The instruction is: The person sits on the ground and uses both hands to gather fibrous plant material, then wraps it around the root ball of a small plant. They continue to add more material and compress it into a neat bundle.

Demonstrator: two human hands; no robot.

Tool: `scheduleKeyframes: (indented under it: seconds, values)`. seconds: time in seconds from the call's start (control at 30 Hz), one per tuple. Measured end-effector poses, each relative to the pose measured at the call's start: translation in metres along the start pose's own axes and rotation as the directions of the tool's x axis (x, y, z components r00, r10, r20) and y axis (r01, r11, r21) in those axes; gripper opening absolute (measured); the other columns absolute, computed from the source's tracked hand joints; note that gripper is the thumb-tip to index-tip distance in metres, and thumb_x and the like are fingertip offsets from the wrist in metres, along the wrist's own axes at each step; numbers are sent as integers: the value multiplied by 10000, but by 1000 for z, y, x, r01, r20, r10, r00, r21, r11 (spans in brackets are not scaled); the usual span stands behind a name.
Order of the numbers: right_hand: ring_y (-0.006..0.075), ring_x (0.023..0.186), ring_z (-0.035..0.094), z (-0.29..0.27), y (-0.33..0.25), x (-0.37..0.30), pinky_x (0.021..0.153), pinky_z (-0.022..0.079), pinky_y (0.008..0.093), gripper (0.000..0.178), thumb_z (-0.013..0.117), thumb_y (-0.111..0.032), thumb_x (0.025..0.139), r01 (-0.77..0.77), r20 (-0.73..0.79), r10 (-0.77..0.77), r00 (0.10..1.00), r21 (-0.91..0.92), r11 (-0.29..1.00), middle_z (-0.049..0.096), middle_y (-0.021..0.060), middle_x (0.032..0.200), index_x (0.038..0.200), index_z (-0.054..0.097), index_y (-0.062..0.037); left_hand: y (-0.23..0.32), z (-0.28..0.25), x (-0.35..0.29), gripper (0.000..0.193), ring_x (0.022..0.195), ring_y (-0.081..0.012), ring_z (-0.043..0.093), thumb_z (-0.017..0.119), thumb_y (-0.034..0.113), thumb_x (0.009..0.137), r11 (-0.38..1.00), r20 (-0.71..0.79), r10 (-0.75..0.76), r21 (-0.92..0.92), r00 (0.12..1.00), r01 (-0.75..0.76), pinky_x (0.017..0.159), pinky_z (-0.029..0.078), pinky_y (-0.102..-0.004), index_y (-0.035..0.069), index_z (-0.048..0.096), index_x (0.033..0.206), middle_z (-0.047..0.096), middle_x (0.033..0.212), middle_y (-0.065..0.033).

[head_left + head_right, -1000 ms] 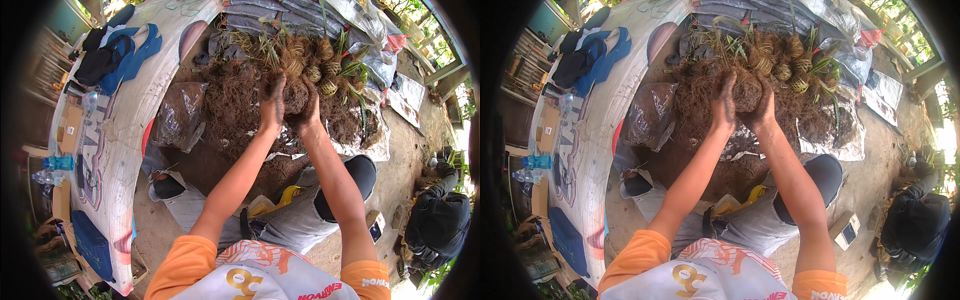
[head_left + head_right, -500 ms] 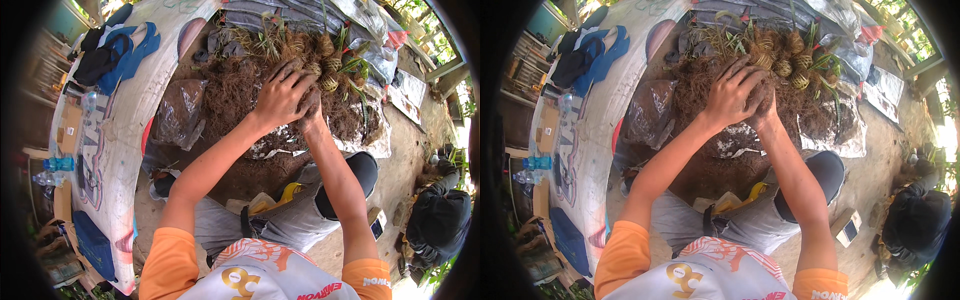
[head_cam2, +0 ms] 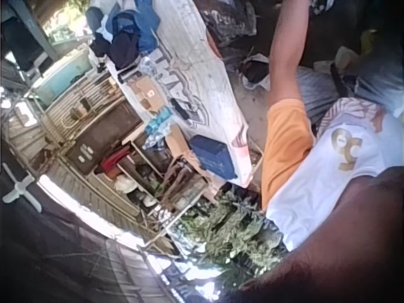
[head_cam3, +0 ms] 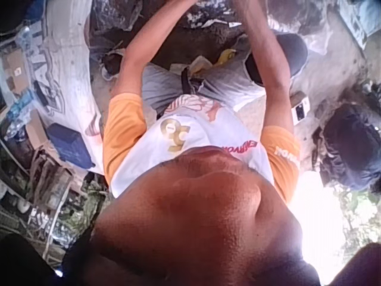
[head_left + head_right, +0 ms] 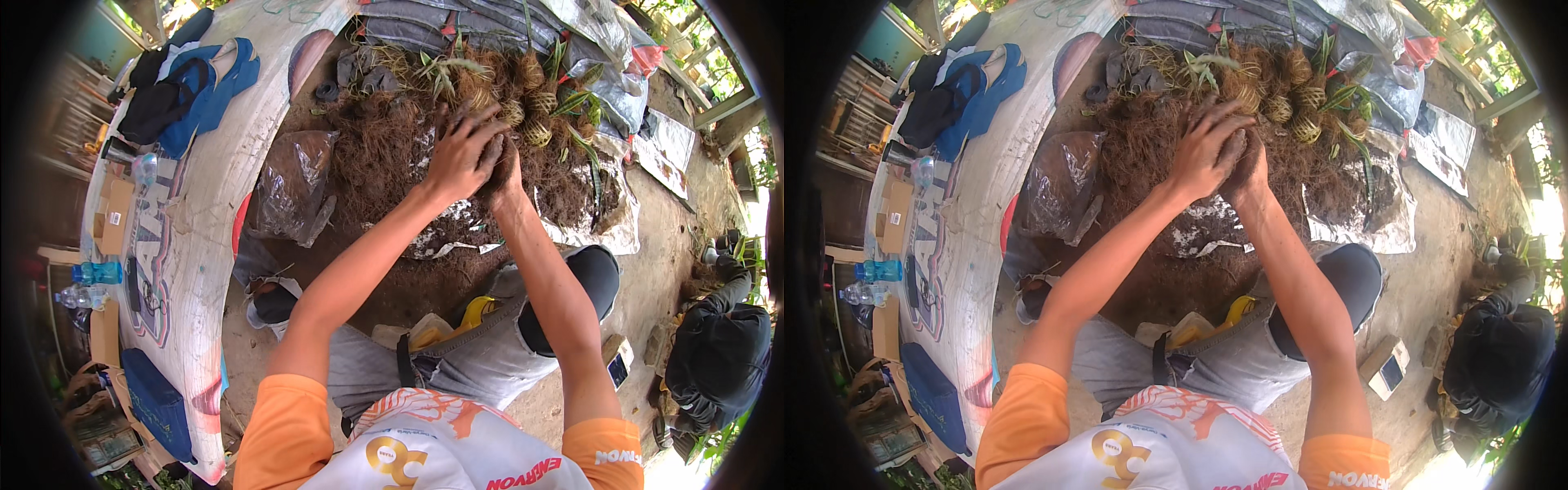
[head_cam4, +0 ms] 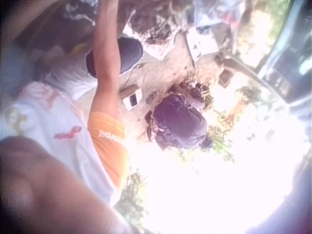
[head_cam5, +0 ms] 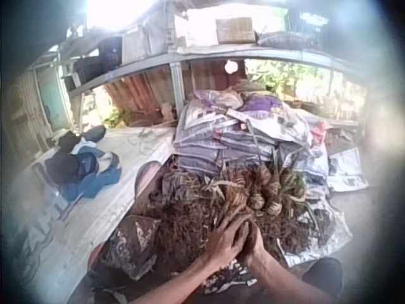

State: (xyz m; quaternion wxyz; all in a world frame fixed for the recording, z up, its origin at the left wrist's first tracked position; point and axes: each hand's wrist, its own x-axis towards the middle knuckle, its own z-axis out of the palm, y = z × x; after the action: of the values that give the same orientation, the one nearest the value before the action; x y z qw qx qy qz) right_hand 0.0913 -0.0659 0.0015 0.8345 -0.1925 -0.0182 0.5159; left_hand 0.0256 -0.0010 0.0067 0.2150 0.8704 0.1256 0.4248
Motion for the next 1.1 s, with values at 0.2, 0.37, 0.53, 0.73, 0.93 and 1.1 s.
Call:
scheduleKeyframes:
  seconds: [0.2, 0.37, 0.53, 0.73, 0.93, 1.1]
  values:
    - [292, 1085, 520, 39, -11, -7, 941, 407, 503, 473, 484, -317, 901, 192, -123, -259, 958, -396, 898, 485, 149, 1243, 1273, 412, -35, 20, -24, -11, 638, 1348, -270, 195, 503, 458, 881, 215, 134, -790, -853, 599, 475, 1080, 187, -466, 117, 304, 1382, 222, 1456, -119]
    - [241, 1089, 520, 29, 10, -12, 943, 390, 333, 404, 495, -244, 912, 506, 298, -564, 770, -823, 257, 536, 179, 1193, 1197, 505, 41, 42, -20, -2, 759, 1268, -249, 344, 580, 396, 860, 102, 210, -777, -888, 593, 448, 1043, 309, -357, 17, 202, 1398, 306, 1391, -176]
    - [259, 1146, 484, 23, 11, -11, 977, 355, 355, 425, 433, -288, 937, 529, 415, -494, 765, -841, 112, 529, 185, 1214, 1228, 497, 16, 32, -16, -5, 562, 1027, -213, 539, 660, 180, 825, 109, 137, -755, -938, 641, 328, 887, 461, -314, -18, 368, 1262, 526, 1159, -138]
    - [238, 1151, 480, 28, 4, -4, 980, 358, 332, 502, 483, -361, 915, 292, 123, -294, 948, -703, 648, 529, 137, 1226, 1292, 448, -31, 30, -25, -7, 483, 922, -223, 568, 701, 151, 767, 658, -54, -637, -558, 769, 506, 829, 481, -317, 6, 456, 1157, 558, 1033, -130]
    - [237, 997, 555, 35, -21, -9, 909, 454, 373, 359, 481, -306, 901, -114, -64, 102, 993, -238, 965, 582, 109, 1055, 1142, 511, -42, 50, -67, 1, 437, 1184, -341, 450, 517, 292, 893, 760, 143, -400, -500, 905, 415, 1034, 320, -404, 33, 459, 1240, 482, 1251, -186]
    - [217, 948, 568, 26, -17, -13, 837, 503, 368, 325, 436, -311, 923, -26, 83, 44, 996, -207, 978, 580, 91, 1039, 1137, 513, -79, 33, -58, 9, 469, 1151, -288, 493, 682, 304, 737, 994, -119, 109, 17, 987, -108, 972, 399, -423, 64, 566, 1122, 540, 1196, -139]
